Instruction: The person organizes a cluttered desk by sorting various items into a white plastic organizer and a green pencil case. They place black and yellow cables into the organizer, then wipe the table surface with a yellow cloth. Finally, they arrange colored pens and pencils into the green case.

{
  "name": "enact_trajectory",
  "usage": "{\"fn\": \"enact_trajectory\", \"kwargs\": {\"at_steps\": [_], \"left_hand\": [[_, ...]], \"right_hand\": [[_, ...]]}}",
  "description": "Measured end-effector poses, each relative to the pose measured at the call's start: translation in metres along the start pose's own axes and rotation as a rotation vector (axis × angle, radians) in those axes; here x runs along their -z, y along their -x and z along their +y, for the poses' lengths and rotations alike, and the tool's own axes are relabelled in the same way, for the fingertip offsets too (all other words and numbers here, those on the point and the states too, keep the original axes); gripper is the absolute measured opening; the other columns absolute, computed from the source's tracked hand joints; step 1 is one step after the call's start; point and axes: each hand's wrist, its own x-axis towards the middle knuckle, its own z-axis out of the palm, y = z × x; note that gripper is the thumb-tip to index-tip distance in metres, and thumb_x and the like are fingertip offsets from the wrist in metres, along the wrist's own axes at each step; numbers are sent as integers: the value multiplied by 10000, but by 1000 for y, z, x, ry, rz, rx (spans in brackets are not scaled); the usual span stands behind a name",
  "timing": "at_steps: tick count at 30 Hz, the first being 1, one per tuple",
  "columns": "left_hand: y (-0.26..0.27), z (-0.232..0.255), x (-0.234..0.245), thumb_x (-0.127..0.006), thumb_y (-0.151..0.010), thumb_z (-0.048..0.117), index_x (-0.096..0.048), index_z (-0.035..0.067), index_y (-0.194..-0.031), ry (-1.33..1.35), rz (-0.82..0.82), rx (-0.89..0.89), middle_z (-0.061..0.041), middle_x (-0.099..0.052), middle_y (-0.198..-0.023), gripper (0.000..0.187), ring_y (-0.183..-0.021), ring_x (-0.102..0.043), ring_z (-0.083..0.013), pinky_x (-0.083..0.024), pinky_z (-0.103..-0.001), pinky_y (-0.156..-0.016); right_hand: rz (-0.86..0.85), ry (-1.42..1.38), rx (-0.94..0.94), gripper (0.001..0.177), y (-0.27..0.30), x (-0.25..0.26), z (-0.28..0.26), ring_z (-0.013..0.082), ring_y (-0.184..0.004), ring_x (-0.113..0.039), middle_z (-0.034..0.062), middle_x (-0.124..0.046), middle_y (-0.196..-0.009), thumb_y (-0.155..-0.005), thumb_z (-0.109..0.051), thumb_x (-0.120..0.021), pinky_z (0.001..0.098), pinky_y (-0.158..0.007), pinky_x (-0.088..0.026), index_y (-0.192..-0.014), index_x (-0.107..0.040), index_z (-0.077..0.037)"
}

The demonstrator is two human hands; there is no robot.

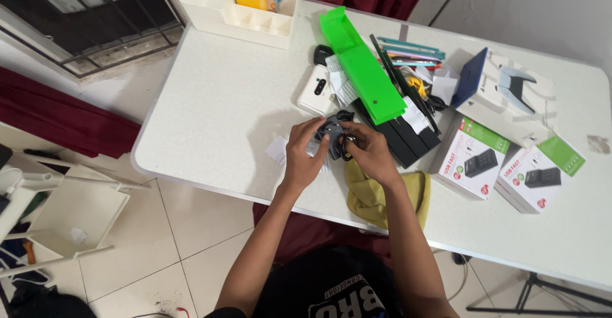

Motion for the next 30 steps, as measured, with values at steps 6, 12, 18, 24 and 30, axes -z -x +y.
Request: {"fn": "enact_trajectory", "kwargs": {"at_steps": [6, 12, 18, 24, 30], "left_hand": [[-13, 11, 20, -870, -841, 202, -521, 40, -1421, -5, 1, 50, -163, -554, -1404, 696, -1297, -579, -335, -496, -408, -1067], [-30, -3, 39, -799, -898, 108, -541, 53, -1446, 31, 29, 132, -173, -560, -1462, 608, -1306, -615, -305, -538, -391, -1044], [-48, -16, 59, -815, -857, 85, -514, 54, -1461, -4, 137, 194, -180, -555, -1463, 676, -1270, -627, -295, -545, -392, -987], [-70, -34, 79, -827, -862, 97, -501, 38, -1480, -14, 204, 244, -169, -644, -1354, 702, -1189, -683, -276, -543, -401, -996], [-93, -57, 98, -822, -874, 93, -481, 48, -1519, -32, 232, 309, -184, -681, -1348, 731, -1194, -696, -289, -542, -402, -1026]], "right_hand": [[-37, -42, 80, 398, -27, -18, -1, 109, -1018, -693, 116, -706, -1191, -917, 20, -629, 256, -836, -574, -1314, -626, 42], [-83, 43, 78, 380, -56, -40, -24, 110, -974, -685, 117, -710, -1168, -904, 17, -709, 264, -805, -584, -1279, -651, 35], [-214, -4, 68, 404, -85, -60, -48, 100, -870, -675, 101, -698, -1182, -909, -2, -695, 254, -733, -578, -1306, -625, 13], [-256, -61, 131, 413, -120, -85, -53, 139, -1049, -662, 117, -622, -1225, -945, -1, -692, 287, -824, -581, -1338, -565, 2], [-349, -21, 33, 455, -153, -103, -65, 149, -1022, -659, 118, -611, -1237, -929, -32, -691, 291, -812, -559, -1357, -543, 7]]}}
